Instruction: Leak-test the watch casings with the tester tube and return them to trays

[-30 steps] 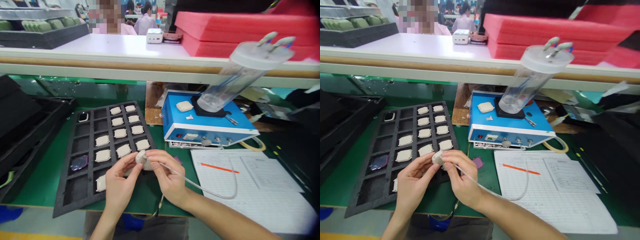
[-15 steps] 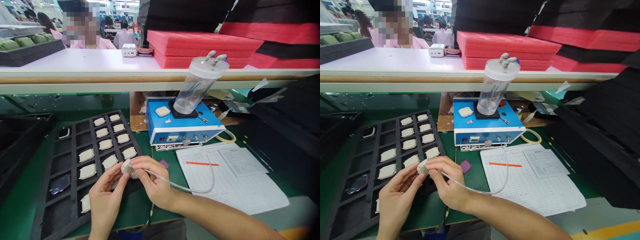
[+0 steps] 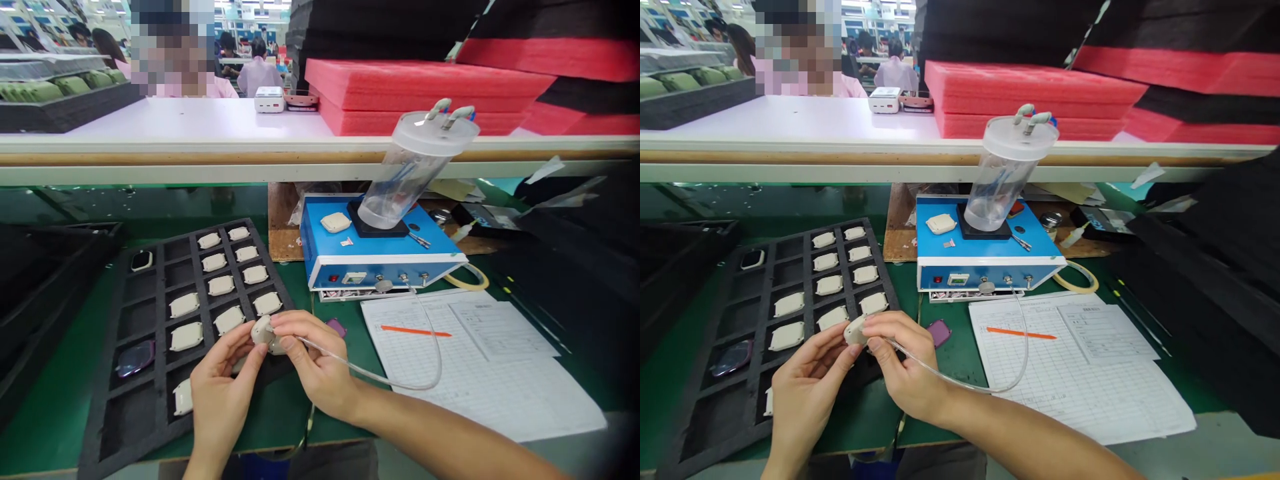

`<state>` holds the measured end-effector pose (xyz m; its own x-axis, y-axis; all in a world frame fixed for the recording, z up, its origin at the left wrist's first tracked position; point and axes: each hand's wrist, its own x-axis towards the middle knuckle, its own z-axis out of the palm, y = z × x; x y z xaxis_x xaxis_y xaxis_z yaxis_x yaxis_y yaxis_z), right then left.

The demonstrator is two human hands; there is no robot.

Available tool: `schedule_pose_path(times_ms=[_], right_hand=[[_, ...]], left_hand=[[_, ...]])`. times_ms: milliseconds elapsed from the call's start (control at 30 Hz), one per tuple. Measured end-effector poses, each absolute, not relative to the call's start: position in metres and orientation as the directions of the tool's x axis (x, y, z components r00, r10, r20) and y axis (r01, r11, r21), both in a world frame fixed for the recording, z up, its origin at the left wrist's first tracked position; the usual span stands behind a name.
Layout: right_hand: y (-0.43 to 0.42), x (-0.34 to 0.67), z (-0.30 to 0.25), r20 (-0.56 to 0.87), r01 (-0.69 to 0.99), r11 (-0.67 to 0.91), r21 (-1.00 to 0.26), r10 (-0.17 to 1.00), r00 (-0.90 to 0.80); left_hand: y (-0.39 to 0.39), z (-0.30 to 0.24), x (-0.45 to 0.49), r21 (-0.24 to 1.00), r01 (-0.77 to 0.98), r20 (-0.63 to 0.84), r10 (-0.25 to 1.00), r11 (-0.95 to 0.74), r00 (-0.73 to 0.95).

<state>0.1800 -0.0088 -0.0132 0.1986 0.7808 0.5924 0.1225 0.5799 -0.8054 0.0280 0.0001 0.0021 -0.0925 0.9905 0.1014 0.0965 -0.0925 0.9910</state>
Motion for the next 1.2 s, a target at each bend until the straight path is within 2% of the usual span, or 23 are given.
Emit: schedule_pose_path(times_ms=[400,1200], right_hand=[[-0.0153,0.1805,-0.0199,0.576,0.113,0.565,-0.818,0.801,0.162],[-0.0082,0.1792,-0.0175,0.579,0.069,0.576,-0.814,0.797,0.173]], left_hand=[[-0.0044,0.0063,0.0299,0.992,0.094,0.088,0.995,-0.083,-0.046],[0.0017,0.0001,0.0267,0.984,0.122,0.14,0.987,-0.13,-0.082]])
